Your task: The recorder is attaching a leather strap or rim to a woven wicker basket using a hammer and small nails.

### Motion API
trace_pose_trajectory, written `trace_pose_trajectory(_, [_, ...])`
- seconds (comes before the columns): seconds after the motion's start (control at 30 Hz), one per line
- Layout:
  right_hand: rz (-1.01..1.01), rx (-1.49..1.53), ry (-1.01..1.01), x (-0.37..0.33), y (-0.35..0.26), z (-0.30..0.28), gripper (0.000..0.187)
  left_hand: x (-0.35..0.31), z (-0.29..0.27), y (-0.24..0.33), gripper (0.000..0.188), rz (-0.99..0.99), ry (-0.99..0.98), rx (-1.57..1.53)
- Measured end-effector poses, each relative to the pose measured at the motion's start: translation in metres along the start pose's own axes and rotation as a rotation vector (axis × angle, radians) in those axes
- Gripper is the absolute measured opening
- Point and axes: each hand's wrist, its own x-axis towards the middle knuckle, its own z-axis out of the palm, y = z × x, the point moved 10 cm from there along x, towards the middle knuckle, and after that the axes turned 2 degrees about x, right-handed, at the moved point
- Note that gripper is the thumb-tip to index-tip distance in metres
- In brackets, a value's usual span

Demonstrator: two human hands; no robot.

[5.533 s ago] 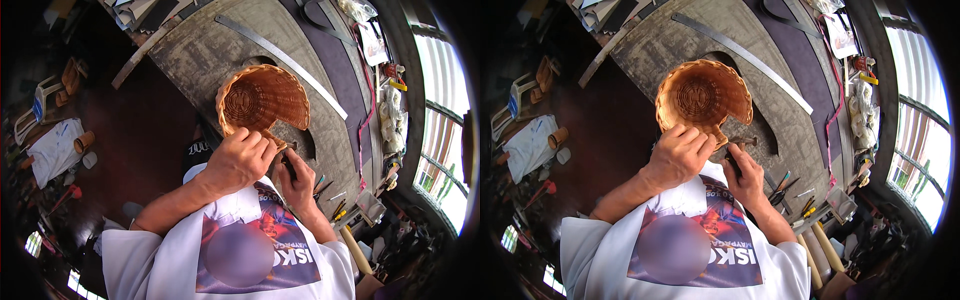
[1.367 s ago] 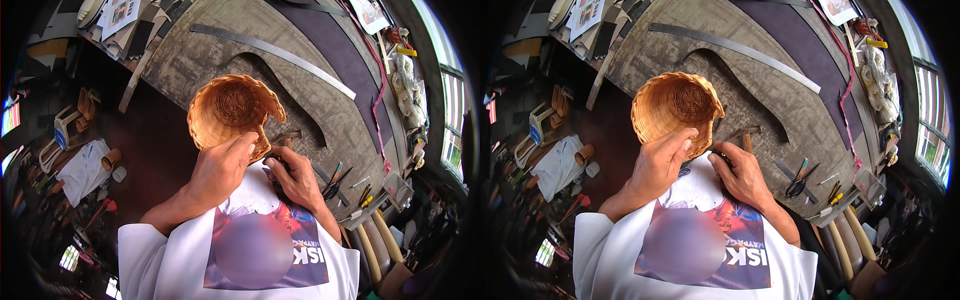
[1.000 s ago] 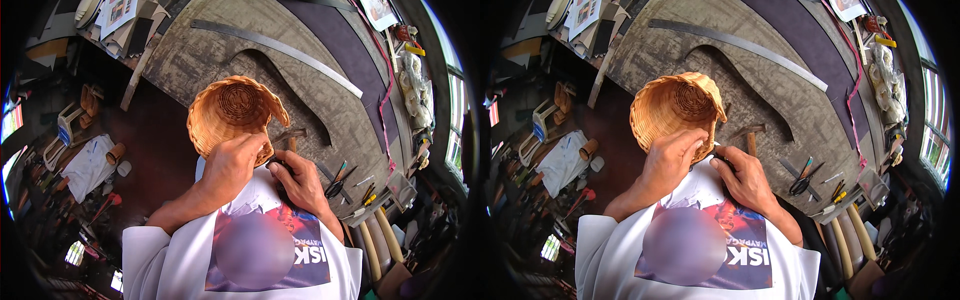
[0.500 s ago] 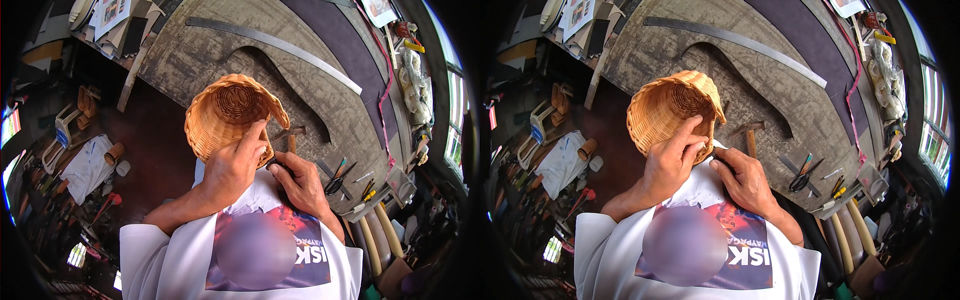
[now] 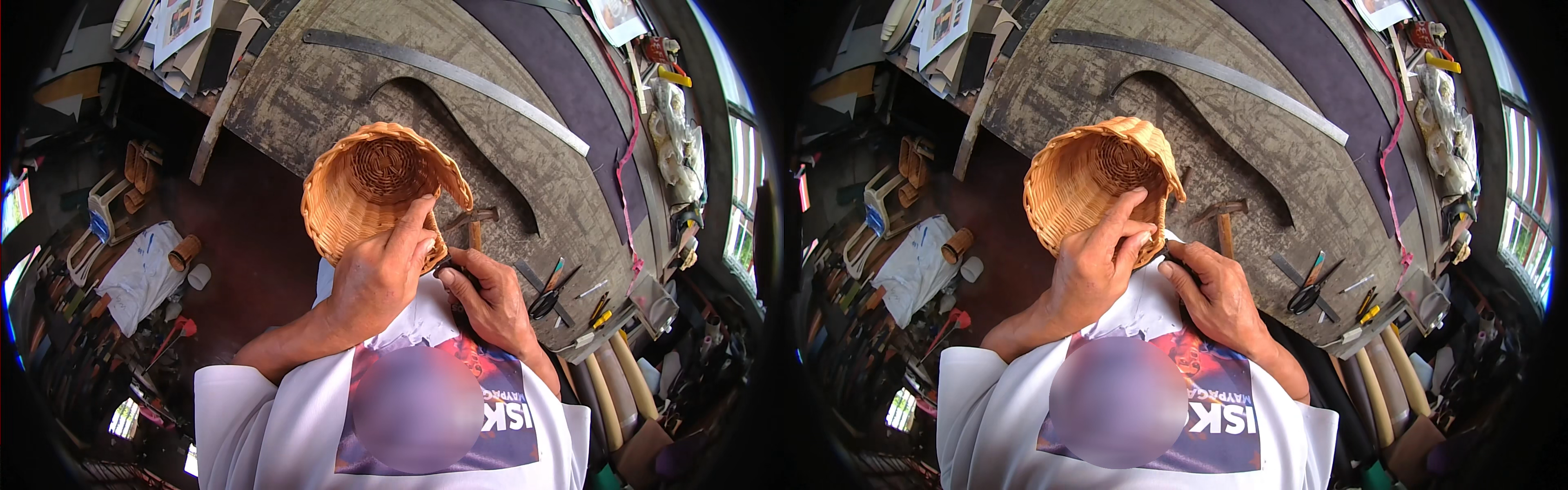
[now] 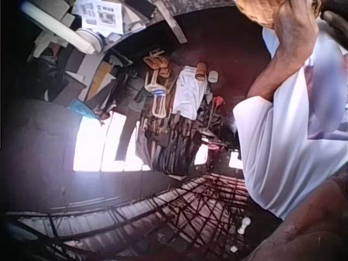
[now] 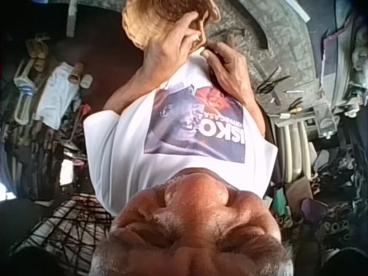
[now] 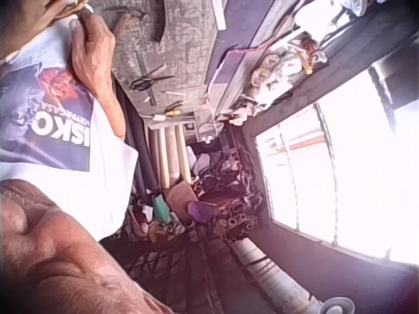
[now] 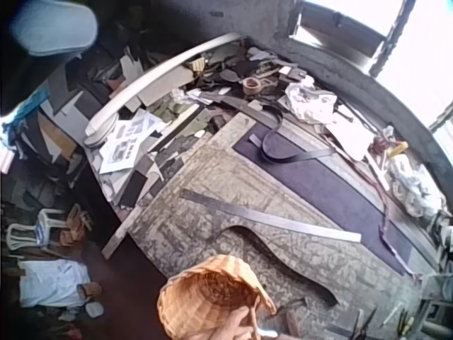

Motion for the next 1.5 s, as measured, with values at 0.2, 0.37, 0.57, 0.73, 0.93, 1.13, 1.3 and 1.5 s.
trace_pose_trajectory(0.2, [0.006, -0.003, -0.005, 0.0, 0.002, 0.001, 0.026, -0.001, 0.0, 0.001, 0.053, 0.015, -0.004, 0.005])
trace_pose_trajectory(0.37, [0.015, 0.016, 0.002, -0.001, 0.004, 0.001, 0.026, 0.0, 0.001, 0.001, 0.053, 0.011, -0.005, 0.004])
trace_pose_trajectory(0.57, [0.01, 0.008, 0.003, -0.001, 0.003, 0.001, 0.026, 0.0, 0.001, 0.0, 0.053, -0.003, -0.005, 0.001])
trace_pose_trajectory(0.73, [0.01, -0.005, 0.0, -0.001, 0.001, 0.0, 0.025, -0.003, 0.003, 0.002, 0.056, 0.041, -0.026, 0.086])
trace_pose_trajectory(0.93, [-0.021, -0.031, 0.031, -0.002, -0.003, 0.001, 0.021, -0.006, 0.003, 0.011, 0.062, 0.183, -0.05, 0.062])
trace_pose_trajectory(1.13, [-0.146, -0.121, 0.108, -0.004, -0.014, 0.0, 0.017, -0.007, 0.0, 0.019, 0.074, 0.227, -0.107, 0.093])
trace_pose_trajectory(1.3, [-0.222, -0.21, 0.153, -0.004, -0.029, 0.001, 0.016, -0.01, 0.004, 0.014, 0.077, 0.235, -0.137, 0.158])
trace_pose_trajectory(1.5, [-0.19, -0.234, 0.175, -0.004, -0.023, 0.004, 0.014, -0.013, 0.003, 0.018, 0.076, 0.291, -0.131, 0.16])
